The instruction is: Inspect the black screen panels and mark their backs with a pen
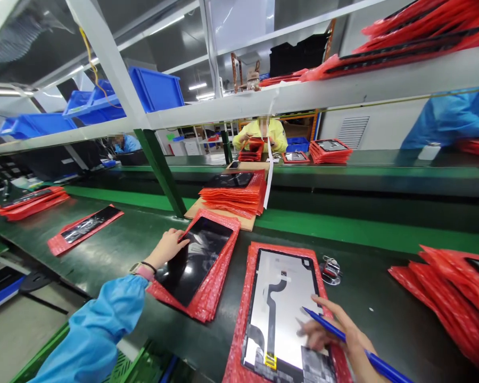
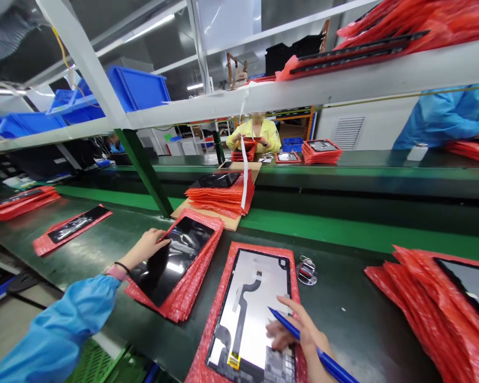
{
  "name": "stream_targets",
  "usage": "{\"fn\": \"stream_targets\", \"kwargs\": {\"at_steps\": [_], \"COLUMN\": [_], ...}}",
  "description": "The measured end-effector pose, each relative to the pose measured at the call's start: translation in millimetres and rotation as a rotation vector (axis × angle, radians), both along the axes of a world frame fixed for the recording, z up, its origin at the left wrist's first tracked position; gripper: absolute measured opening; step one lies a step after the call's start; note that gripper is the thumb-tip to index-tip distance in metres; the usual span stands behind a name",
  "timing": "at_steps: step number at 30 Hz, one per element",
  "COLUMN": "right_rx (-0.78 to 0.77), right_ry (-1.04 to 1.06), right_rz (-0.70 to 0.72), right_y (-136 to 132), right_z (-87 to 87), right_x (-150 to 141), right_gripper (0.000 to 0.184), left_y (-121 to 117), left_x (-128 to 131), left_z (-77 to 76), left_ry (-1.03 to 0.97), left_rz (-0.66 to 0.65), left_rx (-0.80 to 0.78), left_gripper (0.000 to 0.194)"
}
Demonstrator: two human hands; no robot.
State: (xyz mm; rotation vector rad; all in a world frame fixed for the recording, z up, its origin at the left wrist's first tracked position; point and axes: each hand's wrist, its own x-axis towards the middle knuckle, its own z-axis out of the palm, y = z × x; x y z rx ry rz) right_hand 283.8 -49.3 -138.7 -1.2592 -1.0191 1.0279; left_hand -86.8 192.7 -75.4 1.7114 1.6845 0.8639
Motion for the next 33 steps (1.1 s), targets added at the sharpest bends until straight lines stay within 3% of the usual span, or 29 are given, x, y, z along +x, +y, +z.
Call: {"fn": "stream_targets", "kwargs": {"at_steps": [3,6,8,10,13,19,24,28,33], "right_rx": [-0.091,-0.122,-0.1,-0.075,-0.049,-0.065,-0.104,-0.148,-0.174], "right_ry": [-0.133,-0.373,-0.535,-0.658,-0.711,-0.665,-0.544,-0.38,-0.106], "right_rz": [0.028,0.075,0.065,0.077,0.118,0.161,0.121,0.107,0.105], "right_y": [0,0,1,3,6,6,7,8,11], "right_z": [2.7,5.5,6.4,6.2,3.8,-2.9,-1.1,2.9,8.5], "right_x": [-2,-2,-4,-7,-10,-9,-6,-3,-3], "right_gripper": [0.05,0.036,0.043,0.047,0.044,0.04,0.042,0.046,0.05], "left_y": [-17,-50,-74,-95,-111,-112,-104,-103,-116], "left_x": [33,74,100,119,134,144,145,151,180], "left_z": [1.6,0.0,-1.9,-3.6,-4.7,-7.1,-13.8,-9.1,-6.3], "left_ry": [0.013,-0.068,-0.145,-0.288,-0.597,-0.821,-0.842,-0.864,-0.859], "left_rz": [-0.025,-0.188,-0.345,-0.497,-0.551,-0.334,-0.253,-0.278,-0.464], "left_rx": [0.101,0.032,-0.113,-0.356,-0.721,-0.834,-0.865,-0.83,-0.815], "left_gripper": [0.036,0.029,0.022,0.023,0.026,0.029,0.03,0.031,0.032]}}
